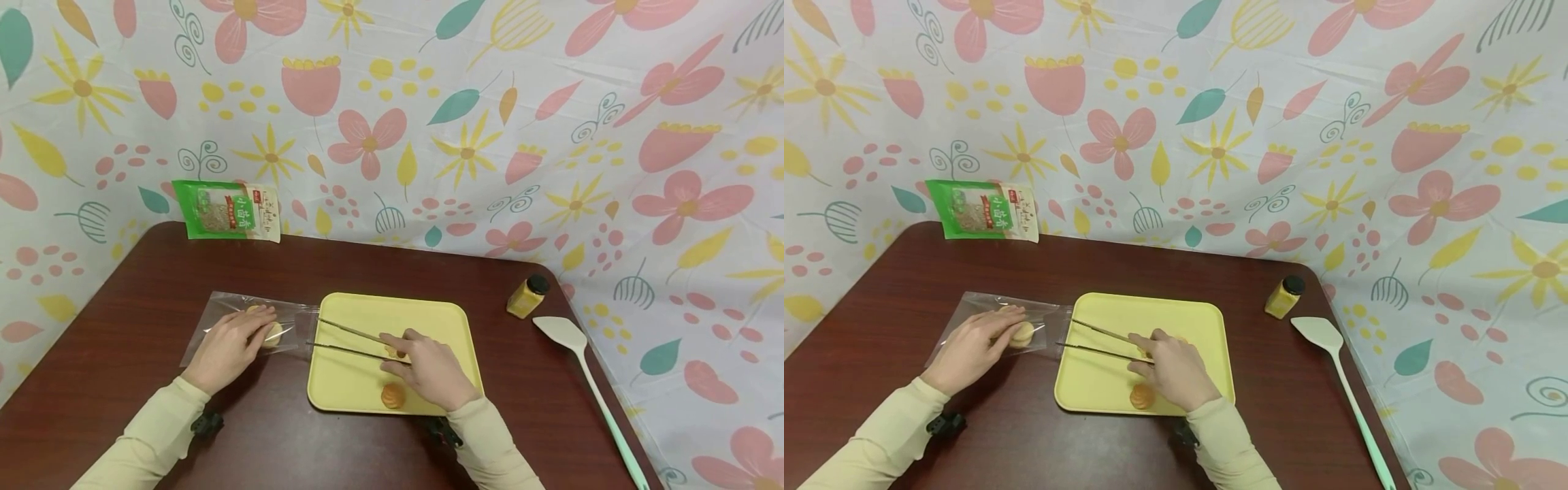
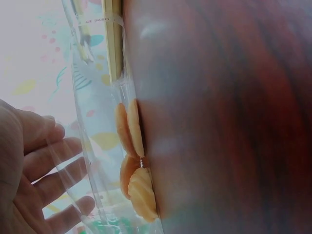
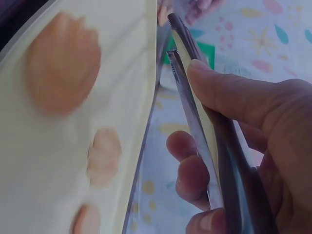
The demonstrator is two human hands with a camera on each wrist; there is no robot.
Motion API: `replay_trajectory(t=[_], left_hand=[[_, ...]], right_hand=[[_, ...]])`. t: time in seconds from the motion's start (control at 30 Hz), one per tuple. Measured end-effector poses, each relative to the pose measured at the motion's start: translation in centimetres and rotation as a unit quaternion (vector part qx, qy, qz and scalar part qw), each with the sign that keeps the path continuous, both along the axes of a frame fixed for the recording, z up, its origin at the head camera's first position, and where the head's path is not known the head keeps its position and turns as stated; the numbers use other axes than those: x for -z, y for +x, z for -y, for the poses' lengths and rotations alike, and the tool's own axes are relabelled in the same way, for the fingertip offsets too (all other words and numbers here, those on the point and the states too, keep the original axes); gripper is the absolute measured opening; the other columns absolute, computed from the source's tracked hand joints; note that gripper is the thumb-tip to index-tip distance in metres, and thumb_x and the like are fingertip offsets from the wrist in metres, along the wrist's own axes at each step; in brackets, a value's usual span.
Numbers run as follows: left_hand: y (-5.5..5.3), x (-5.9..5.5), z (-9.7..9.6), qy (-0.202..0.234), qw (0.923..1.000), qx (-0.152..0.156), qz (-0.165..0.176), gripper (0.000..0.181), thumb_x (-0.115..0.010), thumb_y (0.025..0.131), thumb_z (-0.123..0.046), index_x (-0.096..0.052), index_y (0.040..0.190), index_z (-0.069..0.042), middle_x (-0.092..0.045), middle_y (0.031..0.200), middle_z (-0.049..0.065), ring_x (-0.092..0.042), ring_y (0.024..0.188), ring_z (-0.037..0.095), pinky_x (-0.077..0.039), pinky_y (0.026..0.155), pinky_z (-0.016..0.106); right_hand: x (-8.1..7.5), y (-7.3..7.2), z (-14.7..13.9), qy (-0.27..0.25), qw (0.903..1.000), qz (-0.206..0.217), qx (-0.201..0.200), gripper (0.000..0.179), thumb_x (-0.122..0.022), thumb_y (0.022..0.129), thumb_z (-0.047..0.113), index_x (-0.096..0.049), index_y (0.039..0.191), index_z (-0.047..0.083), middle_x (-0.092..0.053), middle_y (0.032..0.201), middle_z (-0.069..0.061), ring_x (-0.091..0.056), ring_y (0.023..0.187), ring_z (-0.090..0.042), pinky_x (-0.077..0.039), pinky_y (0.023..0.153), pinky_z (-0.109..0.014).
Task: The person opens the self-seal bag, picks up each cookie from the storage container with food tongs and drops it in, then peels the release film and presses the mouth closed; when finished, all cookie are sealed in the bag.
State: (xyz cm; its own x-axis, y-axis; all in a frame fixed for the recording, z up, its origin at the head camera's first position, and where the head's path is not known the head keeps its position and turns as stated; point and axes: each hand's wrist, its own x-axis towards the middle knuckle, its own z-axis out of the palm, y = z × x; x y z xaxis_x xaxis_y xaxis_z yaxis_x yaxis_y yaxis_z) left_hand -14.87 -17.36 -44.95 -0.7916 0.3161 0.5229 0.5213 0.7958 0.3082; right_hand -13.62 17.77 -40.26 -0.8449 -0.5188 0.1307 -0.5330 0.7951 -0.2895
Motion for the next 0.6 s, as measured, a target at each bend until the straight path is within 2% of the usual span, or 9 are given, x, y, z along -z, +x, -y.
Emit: replay_trajectory(t=[0.33,0.6], left_hand=[[0.0,0.1,0.0,0.001,1.0000,0.002,-0.003,0.028,-0.073,0.084,-0.004,-0.072,0.112,-0.001,-0.068,0.118,0.014,-0.063,0.110,0.032,-0.049,0.088,0.056],[0.1,0.0,-0.1,-0.002,1.0000,0.000,-0.008,0.027,-0.074,0.084,-0.005,-0.072,0.110,-0.001,-0.068,0.117,0.014,-0.063,0.110,0.032,-0.049,0.088,0.054]], right_hand=[[-0.6,1.9,-5.6,-0.016,0.9937,0.012,0.110,0.049,-0.073,0.086,0.039,-0.063,0.132,0.027,-0.055,0.084,0.012,-0.039,0.051,-0.001,-0.036,0.046,-0.025],[-0.4,3.0,-9.6,-0.017,0.9855,0.023,0.168,0.050,-0.074,0.085,0.038,-0.064,0.131,0.021,-0.045,0.074,0.012,-0.036,0.051,-0.004,-0.032,0.044,-0.025]])
